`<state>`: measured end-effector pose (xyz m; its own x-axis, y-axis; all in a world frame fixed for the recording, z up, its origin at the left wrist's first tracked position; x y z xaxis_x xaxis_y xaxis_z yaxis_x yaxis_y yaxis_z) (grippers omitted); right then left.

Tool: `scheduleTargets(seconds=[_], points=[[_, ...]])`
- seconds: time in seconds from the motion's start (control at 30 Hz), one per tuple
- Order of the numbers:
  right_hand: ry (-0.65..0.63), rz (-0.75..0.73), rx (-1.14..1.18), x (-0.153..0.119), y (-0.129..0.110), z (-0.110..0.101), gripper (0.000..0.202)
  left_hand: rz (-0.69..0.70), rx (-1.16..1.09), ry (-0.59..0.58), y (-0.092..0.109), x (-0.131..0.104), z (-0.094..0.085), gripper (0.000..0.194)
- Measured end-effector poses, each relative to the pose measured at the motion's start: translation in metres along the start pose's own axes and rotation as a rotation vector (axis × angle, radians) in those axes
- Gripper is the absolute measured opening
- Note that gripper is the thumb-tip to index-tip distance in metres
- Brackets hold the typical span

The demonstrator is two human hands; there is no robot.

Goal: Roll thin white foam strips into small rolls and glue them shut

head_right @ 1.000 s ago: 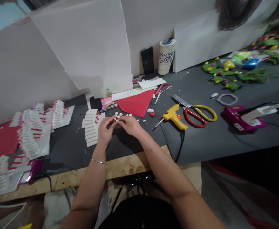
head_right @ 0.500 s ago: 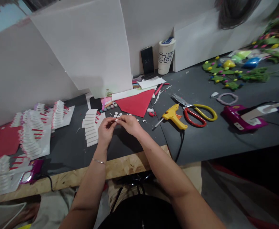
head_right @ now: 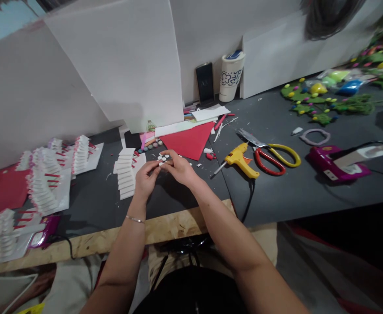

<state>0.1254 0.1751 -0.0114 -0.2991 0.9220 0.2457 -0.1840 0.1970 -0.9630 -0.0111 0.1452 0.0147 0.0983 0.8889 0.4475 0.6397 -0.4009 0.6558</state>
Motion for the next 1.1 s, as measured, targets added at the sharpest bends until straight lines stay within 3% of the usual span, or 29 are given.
scheduleTargets(seconds=[0.13, 0.3, 0.7, 0.87, 1.1], points=[[0.04, 0.065, 0.034, 0.001, 0.004, -0.002, 0.021, 0.007, -0.007, 0.072, 0.0, 0.0, -0.004, 0.024], [0.027, 0.018, -0.021, 0.001, -0.002, -0.002, 0.026, -0.014, -0.036, 0.119, -0.003, -0.002, -0.005, 0.025], [0.084, 0.012, -0.182, -0.002, -0.004, -0.003, 0.016, -0.066, -0.012, 0.195, -0.008, -0.006, -0.002, 0.025], [0.085, -0.014, -0.231, -0.005, -0.005, 0.001, 0.016, 0.016, 0.117, 0.252, -0.001, -0.007, -0.004, 0.019], [0.157, -0.001, -0.287, -0.004, -0.001, -0.008, 0.015, 0.147, 0.292, 0.229, 0.015, -0.011, 0.006, 0.02]])
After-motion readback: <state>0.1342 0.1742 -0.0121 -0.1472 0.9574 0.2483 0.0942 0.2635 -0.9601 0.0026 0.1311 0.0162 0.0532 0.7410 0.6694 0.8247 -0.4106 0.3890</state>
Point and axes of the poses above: each hand's wrist, its own x-axis towards the middle knuckle, its own z-axis out of the palm, y = z × x, the point moved 7 cm from there along x, towards the middle knuckle, and after that the axes turned 5 degrees about x, right-handed, at the moved point
